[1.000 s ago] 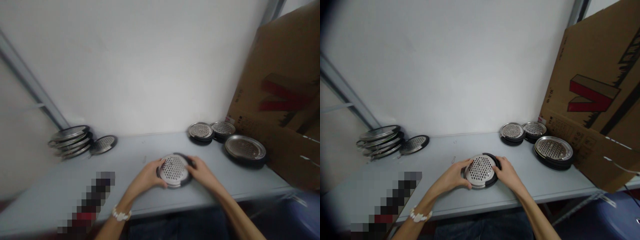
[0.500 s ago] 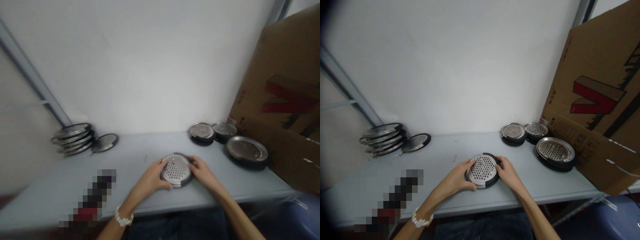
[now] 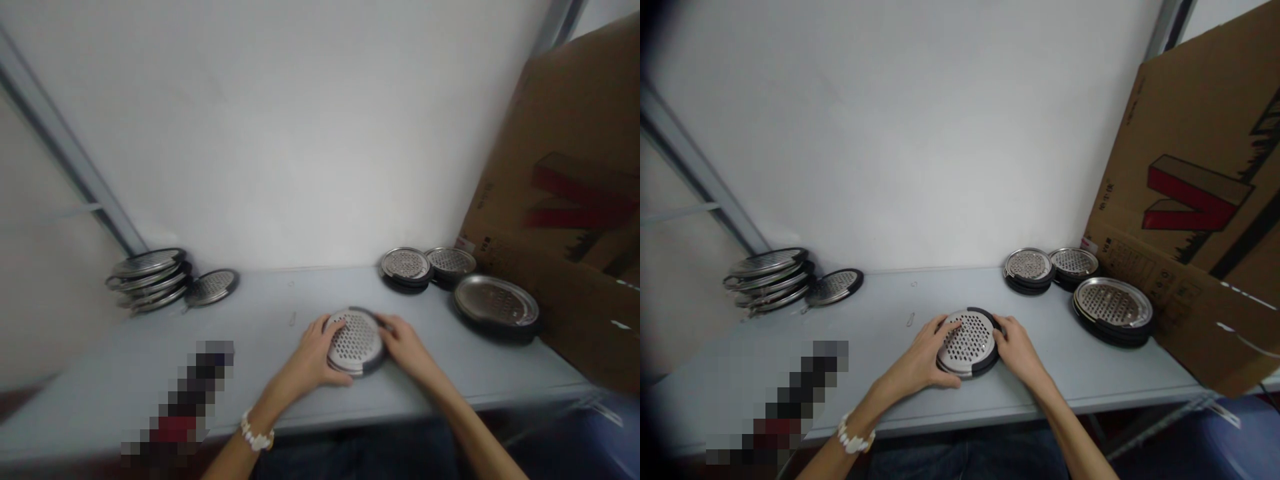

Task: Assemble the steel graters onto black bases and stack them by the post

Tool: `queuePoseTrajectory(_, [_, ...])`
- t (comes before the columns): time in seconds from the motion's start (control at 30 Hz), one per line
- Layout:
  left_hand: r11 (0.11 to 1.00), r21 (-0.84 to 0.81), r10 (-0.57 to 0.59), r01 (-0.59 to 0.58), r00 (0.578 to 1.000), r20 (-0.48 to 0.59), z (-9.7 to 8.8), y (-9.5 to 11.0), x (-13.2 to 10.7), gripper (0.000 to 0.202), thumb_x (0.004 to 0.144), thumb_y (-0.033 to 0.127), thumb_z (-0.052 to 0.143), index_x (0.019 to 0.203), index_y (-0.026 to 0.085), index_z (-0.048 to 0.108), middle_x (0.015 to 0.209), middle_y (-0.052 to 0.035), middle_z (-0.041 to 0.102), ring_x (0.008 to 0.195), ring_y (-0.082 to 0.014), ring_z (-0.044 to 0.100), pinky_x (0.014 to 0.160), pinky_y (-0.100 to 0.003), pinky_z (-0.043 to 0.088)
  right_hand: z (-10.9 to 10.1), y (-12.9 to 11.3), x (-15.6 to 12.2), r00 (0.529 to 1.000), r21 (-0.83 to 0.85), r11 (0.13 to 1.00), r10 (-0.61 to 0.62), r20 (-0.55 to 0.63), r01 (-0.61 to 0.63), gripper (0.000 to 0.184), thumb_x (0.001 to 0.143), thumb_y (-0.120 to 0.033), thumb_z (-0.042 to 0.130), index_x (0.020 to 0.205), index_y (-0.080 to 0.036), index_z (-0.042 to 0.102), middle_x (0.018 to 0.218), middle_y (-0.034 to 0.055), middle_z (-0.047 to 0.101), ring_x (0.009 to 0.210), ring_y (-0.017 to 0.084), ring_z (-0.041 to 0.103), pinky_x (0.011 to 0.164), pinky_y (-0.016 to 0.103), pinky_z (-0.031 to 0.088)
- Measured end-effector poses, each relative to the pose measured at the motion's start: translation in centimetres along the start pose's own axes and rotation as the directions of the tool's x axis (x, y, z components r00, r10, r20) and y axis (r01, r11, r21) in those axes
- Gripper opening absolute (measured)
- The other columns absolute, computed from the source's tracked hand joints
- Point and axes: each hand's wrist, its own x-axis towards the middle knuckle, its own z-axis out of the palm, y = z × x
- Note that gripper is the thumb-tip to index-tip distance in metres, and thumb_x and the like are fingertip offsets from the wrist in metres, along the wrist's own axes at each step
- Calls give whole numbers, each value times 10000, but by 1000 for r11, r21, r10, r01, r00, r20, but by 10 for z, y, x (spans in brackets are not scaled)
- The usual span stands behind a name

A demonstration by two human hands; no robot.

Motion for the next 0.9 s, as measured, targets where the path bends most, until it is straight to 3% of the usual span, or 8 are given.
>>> queuePoseTrajectory(0.13, [998,-58,9,-4,995,94,-7,-1,-1,1196,491,504,958,1528,252,419,1654,-179,242,1526,-395,221,1242,-537,216,-2,1,0,1000,17,1000,-14,14,14,440,865,-226,531,1264,-141,697,1219,138,720,1161,271,646,1101,441,438])
queuePoseTrajectory(0.27, [995,-96,21,-8,991,136,-13,-8,-1,1205,520,574,931,1554,281,386,1665,-166,248,1529,-396,224,1246,-545,191,1,7,1,1000,22,1000,-5,-6,5,429,870,-231,520,1255,-165,698,1241,130,716,1188,269,635,1109,459,429])
queuePoseTrajectory(0.4, [987,-159,55,-36,992,115,-19,-14,-1,1167,558,566,920,1553,264,392,1643,-163,313,1510,-378,291,1245,-548,201,2,12,1,999,9,1000,1,-34,-1,421,881,-239,505,1256,-169,683,1265,135,698,1207,266,622,1110,464,428])
queuePoseTrajectory(0.57, [972,-218,98,-87,994,43,-20,-17,0,908,660,461,899,1463,257,528,1527,-132,516,1406,-318,482,1216,-495,300,-1,9,0,998,-41,999,-24,-60,21,381,906,-219,472,1221,-167,680,1215,129,689,1179,249,618,1094,422,434])
queuePoseTrajectory(0.9, [978,-207,28,-27,1000,4,-7,-19,1,902,596,356,941,1418,255,582,1516,-141,523,1406,-352,477,1209,-519,288,8,-4,-8,998,-122,992,-1,-58,-6,423,906,-147,445,1272,-179,654,1160,142,636,1008,264,637,959,379,459])
